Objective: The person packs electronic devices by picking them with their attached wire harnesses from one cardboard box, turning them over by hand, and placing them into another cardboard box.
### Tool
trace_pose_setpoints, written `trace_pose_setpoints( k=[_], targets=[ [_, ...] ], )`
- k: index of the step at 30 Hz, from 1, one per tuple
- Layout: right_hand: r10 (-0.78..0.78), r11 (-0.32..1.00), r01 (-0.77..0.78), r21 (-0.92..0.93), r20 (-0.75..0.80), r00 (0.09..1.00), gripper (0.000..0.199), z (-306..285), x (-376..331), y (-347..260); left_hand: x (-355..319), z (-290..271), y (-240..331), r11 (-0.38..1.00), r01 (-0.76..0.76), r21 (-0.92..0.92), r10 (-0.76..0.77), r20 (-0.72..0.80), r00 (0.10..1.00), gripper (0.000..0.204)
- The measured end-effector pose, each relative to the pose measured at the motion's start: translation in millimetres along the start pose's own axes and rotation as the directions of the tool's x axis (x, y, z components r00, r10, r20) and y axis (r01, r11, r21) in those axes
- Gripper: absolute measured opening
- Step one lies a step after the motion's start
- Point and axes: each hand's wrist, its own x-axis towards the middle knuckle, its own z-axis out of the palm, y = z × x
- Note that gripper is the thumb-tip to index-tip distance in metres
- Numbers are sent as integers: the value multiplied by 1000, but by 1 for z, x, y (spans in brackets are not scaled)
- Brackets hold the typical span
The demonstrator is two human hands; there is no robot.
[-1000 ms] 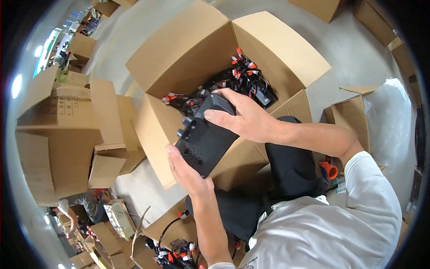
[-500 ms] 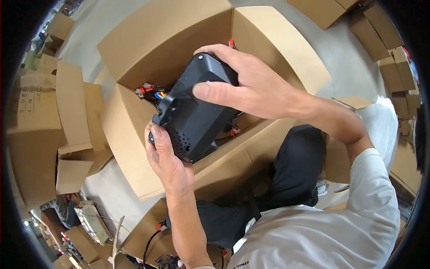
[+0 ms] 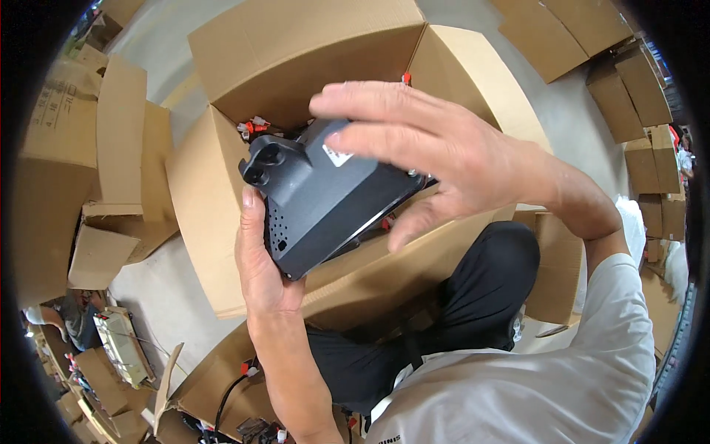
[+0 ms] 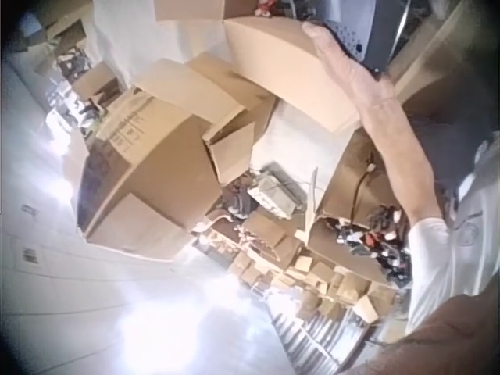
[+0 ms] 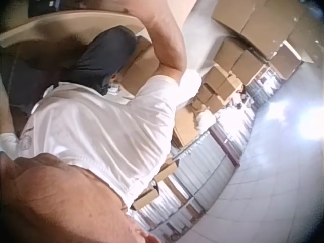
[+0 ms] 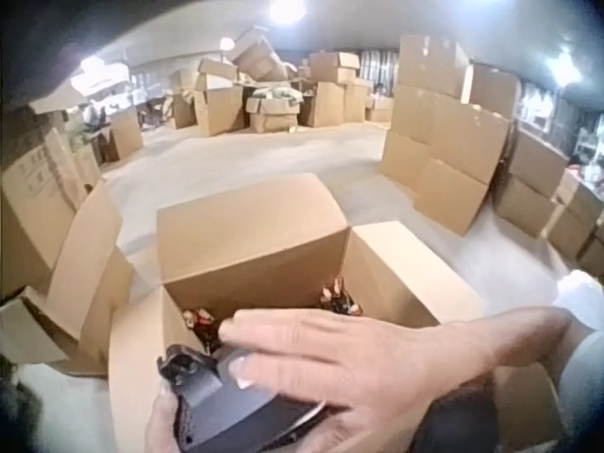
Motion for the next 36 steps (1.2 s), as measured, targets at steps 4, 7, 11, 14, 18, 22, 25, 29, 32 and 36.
trace_pose_setpoints(
  k=[4,7,11,14,18,22,25,29,32,36],
  targets=[
    [707,611,-629,481,26,706,73,12,-3,-9,1,-2,-8,941,-267,207,256,79,963,34],
    [763,406,-751,521,259,593,69,-6,7,-6,3,4,-22,881,-362,306,350,96,932,47],
    [720,362,-786,501,386,577,70,-17,-1,-3,20,-7,-8,981,184,67,-187,32,982,89],
    [551,475,-689,547,426,718,77,-13,-2,-1,43,-20,-12,921,188,341,-211,31,977,91],
    [450,397,-752,525,603,659,76,8,-16,10,68,-15,-19,997,39,65,-53,239,969,79],
    [589,298,-876,379,650,481,66,52,-59,49,66,-1,-12,946,-178,272,90,307,947,79],
    [658,-156,-880,449,712,247,49,116,-120,82,54,-2,-12,885,-162,436,60,239,969,70],
    [485,-548,-793,267,874,-40,50,182,-193,100,50,-8,-7,874,-142,465,96,122,988,62],
    [452,-591,-798,121,869,-203,74,211,-197,86,50,-15,-6,872,-145,467,143,40,989,55],
    [256,-718,-680,148,965,-60,84,252,-234,80,43,-12,-5,848,-131,513,122,51,991,52]
  ],
)
